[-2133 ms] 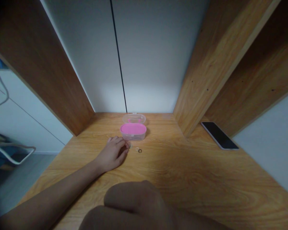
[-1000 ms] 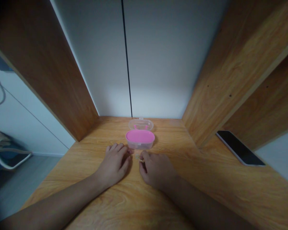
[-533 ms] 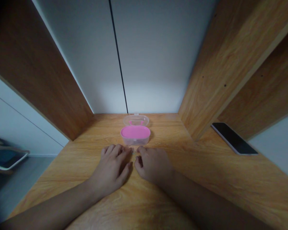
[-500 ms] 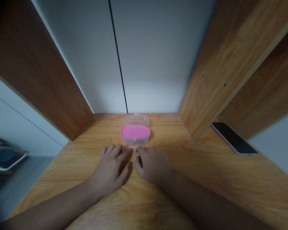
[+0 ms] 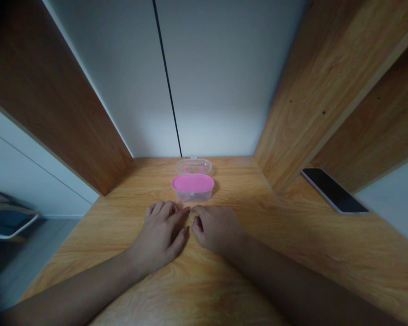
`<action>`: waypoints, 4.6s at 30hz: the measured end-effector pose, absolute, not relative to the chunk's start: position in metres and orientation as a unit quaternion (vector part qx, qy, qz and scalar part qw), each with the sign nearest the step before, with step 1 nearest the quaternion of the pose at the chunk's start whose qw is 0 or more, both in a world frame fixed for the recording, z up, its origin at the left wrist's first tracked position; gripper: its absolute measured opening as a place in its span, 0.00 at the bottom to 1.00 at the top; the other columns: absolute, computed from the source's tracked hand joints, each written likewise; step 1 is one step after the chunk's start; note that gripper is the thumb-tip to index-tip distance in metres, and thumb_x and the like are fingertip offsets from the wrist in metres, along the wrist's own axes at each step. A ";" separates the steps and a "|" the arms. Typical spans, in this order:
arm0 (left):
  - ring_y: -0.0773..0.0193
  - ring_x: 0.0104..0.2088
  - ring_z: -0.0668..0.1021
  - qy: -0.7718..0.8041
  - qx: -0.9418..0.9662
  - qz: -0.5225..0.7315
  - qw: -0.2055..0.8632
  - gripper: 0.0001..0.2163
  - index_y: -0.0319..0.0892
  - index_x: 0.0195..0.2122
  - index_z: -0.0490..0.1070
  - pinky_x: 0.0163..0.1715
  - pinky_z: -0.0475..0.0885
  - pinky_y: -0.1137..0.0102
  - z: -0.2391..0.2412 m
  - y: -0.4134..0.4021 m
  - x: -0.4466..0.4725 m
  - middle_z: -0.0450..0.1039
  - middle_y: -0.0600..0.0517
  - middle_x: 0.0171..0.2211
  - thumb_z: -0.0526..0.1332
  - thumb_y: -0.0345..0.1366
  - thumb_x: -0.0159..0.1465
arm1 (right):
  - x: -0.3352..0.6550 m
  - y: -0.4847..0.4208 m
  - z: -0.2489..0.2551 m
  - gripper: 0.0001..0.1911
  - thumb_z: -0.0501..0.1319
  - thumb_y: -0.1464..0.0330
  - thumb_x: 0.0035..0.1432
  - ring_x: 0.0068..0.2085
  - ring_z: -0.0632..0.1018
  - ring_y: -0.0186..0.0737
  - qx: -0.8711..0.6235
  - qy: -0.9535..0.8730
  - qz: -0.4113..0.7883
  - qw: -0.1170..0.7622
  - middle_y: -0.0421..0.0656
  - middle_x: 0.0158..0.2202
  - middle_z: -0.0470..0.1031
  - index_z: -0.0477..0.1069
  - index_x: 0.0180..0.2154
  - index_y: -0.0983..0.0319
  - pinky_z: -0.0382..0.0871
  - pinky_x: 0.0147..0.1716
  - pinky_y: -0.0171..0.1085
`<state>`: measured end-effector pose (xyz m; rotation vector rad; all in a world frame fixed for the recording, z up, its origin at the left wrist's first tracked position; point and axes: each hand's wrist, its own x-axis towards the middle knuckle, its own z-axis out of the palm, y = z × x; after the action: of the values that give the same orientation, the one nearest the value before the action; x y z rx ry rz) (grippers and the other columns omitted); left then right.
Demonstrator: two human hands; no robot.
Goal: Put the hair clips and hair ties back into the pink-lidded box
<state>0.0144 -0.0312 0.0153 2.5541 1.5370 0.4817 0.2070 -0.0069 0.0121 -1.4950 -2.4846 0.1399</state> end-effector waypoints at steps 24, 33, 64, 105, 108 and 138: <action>0.53 0.45 0.68 0.495 0.846 0.177 0.084 0.15 0.46 0.52 0.75 0.44 0.60 0.56 0.016 -0.029 0.014 0.69 0.46 0.42 0.56 0.39 0.66 | 0.210 -0.003 0.010 0.15 0.53 0.66 0.65 0.31 0.80 0.38 -0.466 -0.870 0.092 0.128 0.44 0.34 0.83 0.79 0.41 0.59 0.62 0.32 0.35; 0.55 0.44 0.70 0.518 0.821 0.225 0.087 0.09 0.48 0.41 0.80 0.43 0.58 0.58 0.010 -0.020 0.010 0.71 0.49 0.39 0.61 0.42 0.66 | 0.212 -0.003 0.012 0.17 0.54 0.69 0.62 0.27 0.78 0.39 -0.413 -0.898 0.087 0.125 0.44 0.30 0.82 0.77 0.48 0.58 0.58 0.28 0.36; 0.57 0.43 0.73 0.510 0.777 0.344 0.139 0.04 0.50 0.37 0.80 0.45 0.59 0.60 0.010 -0.017 0.011 0.74 0.51 0.38 0.64 0.38 0.65 | 0.212 -0.002 0.005 0.10 0.59 0.63 0.63 0.22 0.74 0.33 -0.461 -0.835 0.126 0.271 0.39 0.26 0.80 0.79 0.39 0.58 0.60 0.26 0.33; 0.58 0.42 0.78 0.489 0.715 0.462 0.191 0.06 0.47 0.38 0.79 0.47 0.66 0.60 0.006 -0.012 0.006 0.81 0.51 0.38 0.62 0.38 0.67 | 0.213 0.004 0.000 0.09 0.61 0.64 0.61 0.18 0.60 0.28 -0.473 -0.722 0.227 0.450 0.30 0.16 0.53 0.77 0.33 0.61 0.54 0.20 0.31; 0.59 0.41 0.78 0.494 0.689 0.487 0.209 0.06 0.47 0.39 0.80 0.47 0.68 0.61 0.003 -0.010 0.005 0.81 0.50 0.37 0.63 0.38 0.66 | 0.213 0.006 0.001 0.11 0.61 0.62 0.62 0.18 0.58 0.28 -0.472 -0.698 0.246 0.479 0.31 0.17 0.52 0.75 0.31 0.61 0.53 0.20 0.31; 0.60 0.35 0.78 0.482 0.679 0.498 0.242 0.07 0.47 0.35 0.82 0.42 0.69 0.63 0.006 -0.010 0.007 0.81 0.51 0.31 0.64 0.40 0.65 | 0.213 0.005 0.001 0.10 0.60 0.64 0.62 0.18 0.58 0.28 -0.445 -0.725 0.262 0.455 0.31 0.16 0.54 0.77 0.34 0.61 0.53 0.20 0.31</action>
<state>0.0074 -0.0101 0.0063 1.8578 1.3177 1.3607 0.2128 0.0051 0.0010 -1.0980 -1.7895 0.6462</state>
